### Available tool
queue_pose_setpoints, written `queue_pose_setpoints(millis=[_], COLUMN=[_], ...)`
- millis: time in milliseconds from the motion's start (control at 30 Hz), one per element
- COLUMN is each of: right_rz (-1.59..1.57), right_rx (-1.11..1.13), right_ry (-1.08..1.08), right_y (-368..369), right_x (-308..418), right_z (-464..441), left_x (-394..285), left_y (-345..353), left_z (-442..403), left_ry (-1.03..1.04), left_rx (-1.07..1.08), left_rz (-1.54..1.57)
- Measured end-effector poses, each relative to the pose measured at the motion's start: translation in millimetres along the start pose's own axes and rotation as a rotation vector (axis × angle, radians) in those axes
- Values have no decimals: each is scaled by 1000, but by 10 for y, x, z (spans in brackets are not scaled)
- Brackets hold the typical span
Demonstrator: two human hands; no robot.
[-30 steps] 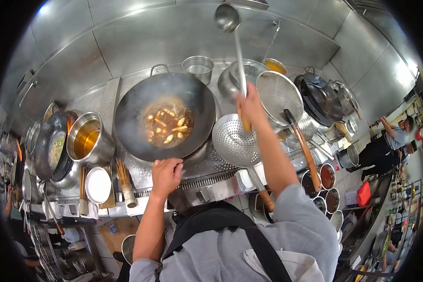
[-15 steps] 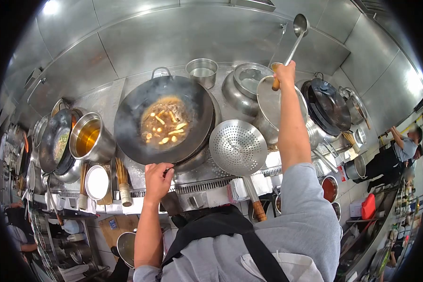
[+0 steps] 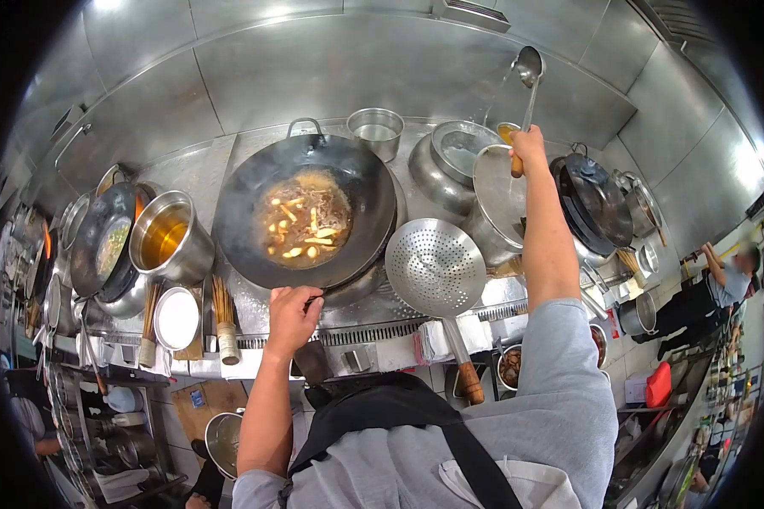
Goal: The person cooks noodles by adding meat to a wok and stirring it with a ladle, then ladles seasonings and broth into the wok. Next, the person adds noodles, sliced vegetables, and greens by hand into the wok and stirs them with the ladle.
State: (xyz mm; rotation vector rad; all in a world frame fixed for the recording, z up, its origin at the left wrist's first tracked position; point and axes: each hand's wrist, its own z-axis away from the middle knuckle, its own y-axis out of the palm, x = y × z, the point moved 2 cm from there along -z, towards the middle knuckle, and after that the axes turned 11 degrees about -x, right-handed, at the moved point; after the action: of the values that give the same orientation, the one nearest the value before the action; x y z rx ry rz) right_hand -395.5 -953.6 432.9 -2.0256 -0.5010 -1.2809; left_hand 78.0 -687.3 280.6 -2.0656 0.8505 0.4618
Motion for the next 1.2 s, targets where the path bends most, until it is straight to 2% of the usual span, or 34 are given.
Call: queue_pose_setpoints(millis=[467, 567, 767, 933, 1033, 1200], right_rz=[-38, 46, 87, 4, -21, -23], right_rx=[-21, -12, 103, 86, 183, 334], right_ry=[62, 41, 93, -22, -146, 113], right_y=[95, 75, 34, -161, -424, -1156], right_x=[265, 324, 396, 223, 123, 9], right_z=[100, 64, 61, 344, 1157, 2905], left_x=[43, 50, 18, 79, 95, 123], left_y=[-30, -31, -70, -30, -29, -49], left_z=[14, 24, 10, 21, 23, 18], left_ry=[36, 36, 29, 38, 69, 99], left_rx=[-22, -16, -4, 3, -30, -38], left_rz=[18, 17, 18, 27, 50, 50])
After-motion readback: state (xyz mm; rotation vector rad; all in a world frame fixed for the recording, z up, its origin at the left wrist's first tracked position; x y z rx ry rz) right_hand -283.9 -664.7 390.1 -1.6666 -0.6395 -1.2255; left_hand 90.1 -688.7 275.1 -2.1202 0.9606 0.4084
